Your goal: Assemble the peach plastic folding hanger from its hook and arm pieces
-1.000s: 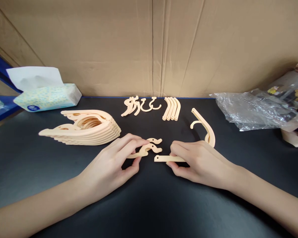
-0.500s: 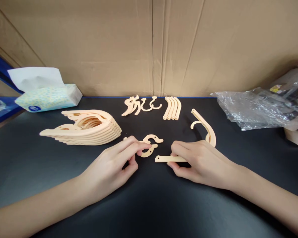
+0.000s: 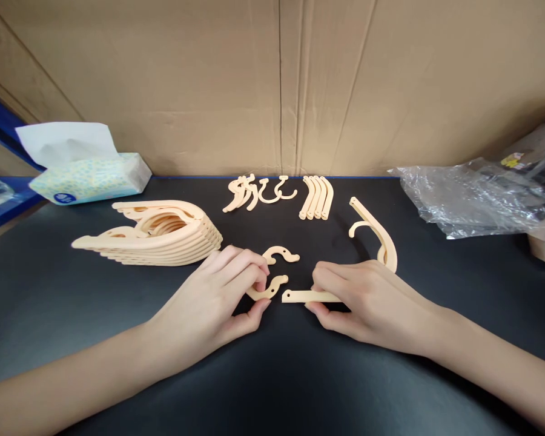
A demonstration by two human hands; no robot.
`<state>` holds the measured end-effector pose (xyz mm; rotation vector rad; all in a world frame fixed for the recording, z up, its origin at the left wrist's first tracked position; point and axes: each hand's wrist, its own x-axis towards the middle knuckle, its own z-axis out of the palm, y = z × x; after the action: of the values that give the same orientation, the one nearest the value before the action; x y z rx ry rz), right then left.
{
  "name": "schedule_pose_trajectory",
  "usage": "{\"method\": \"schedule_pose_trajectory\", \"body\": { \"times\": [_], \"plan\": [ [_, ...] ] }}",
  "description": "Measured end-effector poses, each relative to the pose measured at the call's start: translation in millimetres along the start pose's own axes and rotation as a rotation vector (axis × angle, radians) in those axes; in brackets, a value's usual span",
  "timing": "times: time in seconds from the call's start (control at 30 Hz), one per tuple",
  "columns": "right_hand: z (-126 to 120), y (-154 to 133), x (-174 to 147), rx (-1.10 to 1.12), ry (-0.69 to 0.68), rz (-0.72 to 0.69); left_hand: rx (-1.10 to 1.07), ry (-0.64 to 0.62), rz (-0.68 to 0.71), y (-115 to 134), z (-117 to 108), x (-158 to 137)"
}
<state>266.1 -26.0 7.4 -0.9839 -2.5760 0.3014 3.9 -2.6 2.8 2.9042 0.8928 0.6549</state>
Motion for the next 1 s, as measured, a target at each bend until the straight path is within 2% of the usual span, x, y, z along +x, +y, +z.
{"method": "schedule_pose_trajectory", "body": {
  "times": [0.2,0.3,0.5,1.0],
  "plan": [
    [4.5,2.2,-6.9,0.019,0.007,0.033,0.000,0.098,0.000,1.6,-1.0,-0.6],
    [5.5,1.5,-7.6,0.010,0.017,0.012,0.007,0.071,0.010,2.1,-1.1,0.0],
    [4.7,1.1,-4.6,0.013,0.025,-0.016,-0.137,0.004,0.002,1.0,1.1,-1.4],
    [2.2,-1.8,-4.2,-0.036,0.073,-0.070,-0.104,-0.042,0.053,2.0,-5.0,0.0]
  ]
}}
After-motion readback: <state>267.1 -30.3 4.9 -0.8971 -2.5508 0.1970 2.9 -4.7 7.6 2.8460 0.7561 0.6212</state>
